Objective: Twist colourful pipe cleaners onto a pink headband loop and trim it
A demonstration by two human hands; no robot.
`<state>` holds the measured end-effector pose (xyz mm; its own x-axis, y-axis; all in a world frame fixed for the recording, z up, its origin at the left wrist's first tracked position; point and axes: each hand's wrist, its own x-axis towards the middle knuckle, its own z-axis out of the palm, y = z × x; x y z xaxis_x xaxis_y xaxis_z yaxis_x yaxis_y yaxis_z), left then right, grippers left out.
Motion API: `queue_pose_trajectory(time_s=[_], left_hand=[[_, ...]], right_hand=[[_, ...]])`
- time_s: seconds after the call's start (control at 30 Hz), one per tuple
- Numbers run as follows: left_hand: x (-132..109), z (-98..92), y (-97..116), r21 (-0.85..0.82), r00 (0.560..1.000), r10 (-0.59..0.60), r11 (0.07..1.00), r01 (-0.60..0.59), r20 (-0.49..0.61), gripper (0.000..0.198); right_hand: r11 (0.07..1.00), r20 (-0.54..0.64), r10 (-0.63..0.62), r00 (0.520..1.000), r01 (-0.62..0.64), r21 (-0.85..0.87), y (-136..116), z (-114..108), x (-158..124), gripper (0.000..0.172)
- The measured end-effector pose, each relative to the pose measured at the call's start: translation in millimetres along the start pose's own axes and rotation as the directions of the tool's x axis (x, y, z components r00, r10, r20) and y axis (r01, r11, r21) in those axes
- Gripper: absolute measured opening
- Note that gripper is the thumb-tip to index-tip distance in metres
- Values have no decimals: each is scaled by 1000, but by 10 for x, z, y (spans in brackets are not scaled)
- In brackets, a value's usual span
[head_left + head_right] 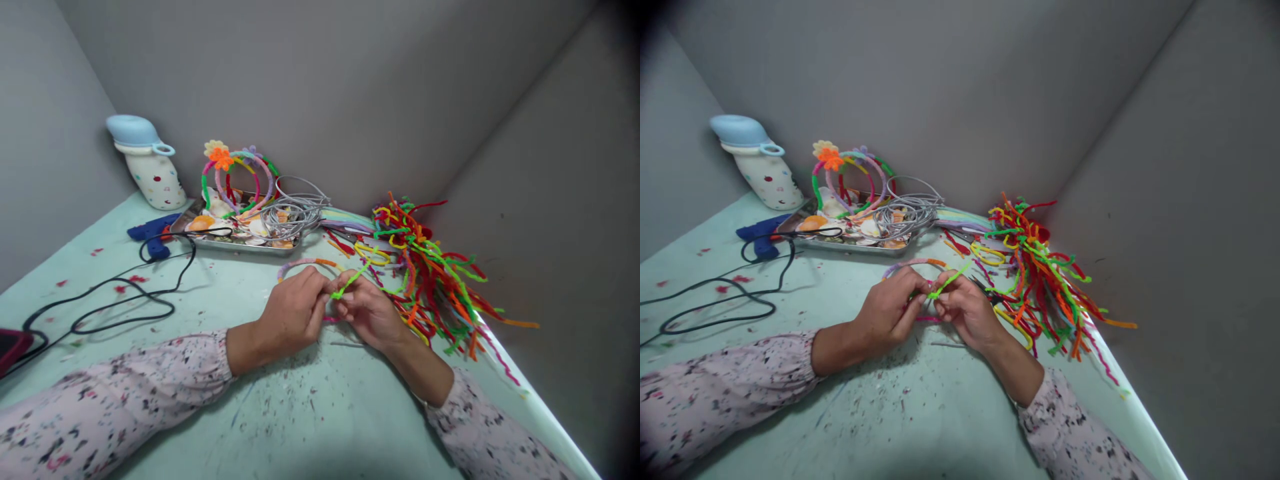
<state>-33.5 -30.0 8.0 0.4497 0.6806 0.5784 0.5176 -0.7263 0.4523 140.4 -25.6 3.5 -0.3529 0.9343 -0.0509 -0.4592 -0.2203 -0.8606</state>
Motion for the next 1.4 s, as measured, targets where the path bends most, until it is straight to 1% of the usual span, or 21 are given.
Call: queue_pose_trajectory(time_s=[0.23, 0.43, 0.53, 0.63, 0.77, 0.87, 0.93, 1.03, 1.13, 1.3, 1.4], left_hand=[[22, -27, 13, -56, 999, -2, 998, 0, -38, 10], [29, -41, 37, -51, 999, -16, 999, 13, -52, 10], [30, -42, 33, -44, 998, -17, 999, 14, -61, 10], [31, -47, 31, -42, 998, -23, 999, 20, -64, 10], [31, -48, 33, -26, 996, -40, 999, 38, -81, 10], [35, -42, 32, -15, 995, -46, 999, 44, -85, 10], [38, -38, 28, -7, 996, -43, 999, 42, -76, 14], [36, -25, 16, -5, 997, -22, 1000, 21, -77, 24], [26, -8, 3, -11, 995, 1, 1000, -2, -101, 28], [18, 16, -14, 1, 993, -2, 1000, 2, -122, 26], [20, 24, -26, 20, 993, 5, 1000, -2, -121, 27]], right_hand=[[999, 91, -40, 995, 42, -20, 21, -55, 14, 18], [994, 76, -71, 995, 76, -73, 30, -34, 10, 17], [988, 49, -82, 995, 88, -125, 31, -25, 3, 17], [971, 1, -105, 994, 103, -214, 46, -35, -5, 18], [935, -82, -166, 983, 130, -329, 91, -58, 0, 20], [919, -111, -213, 971, 161, -359, 118, -59, 15, 19], [911, -120, -239, 964, 180, -372, 125, -53, 21, 18], [887, -137, -274, 952, 196, -418, 121, -40, 18, 18], [867, -169, -291, 942, 185, -463, 108, -16, -1, 19], [827, -250, -309, 918, 130, -547, 62, 75, -43, 20], [821, -280, -304, 911, 101, -562, 37, 124, -61, 20]])
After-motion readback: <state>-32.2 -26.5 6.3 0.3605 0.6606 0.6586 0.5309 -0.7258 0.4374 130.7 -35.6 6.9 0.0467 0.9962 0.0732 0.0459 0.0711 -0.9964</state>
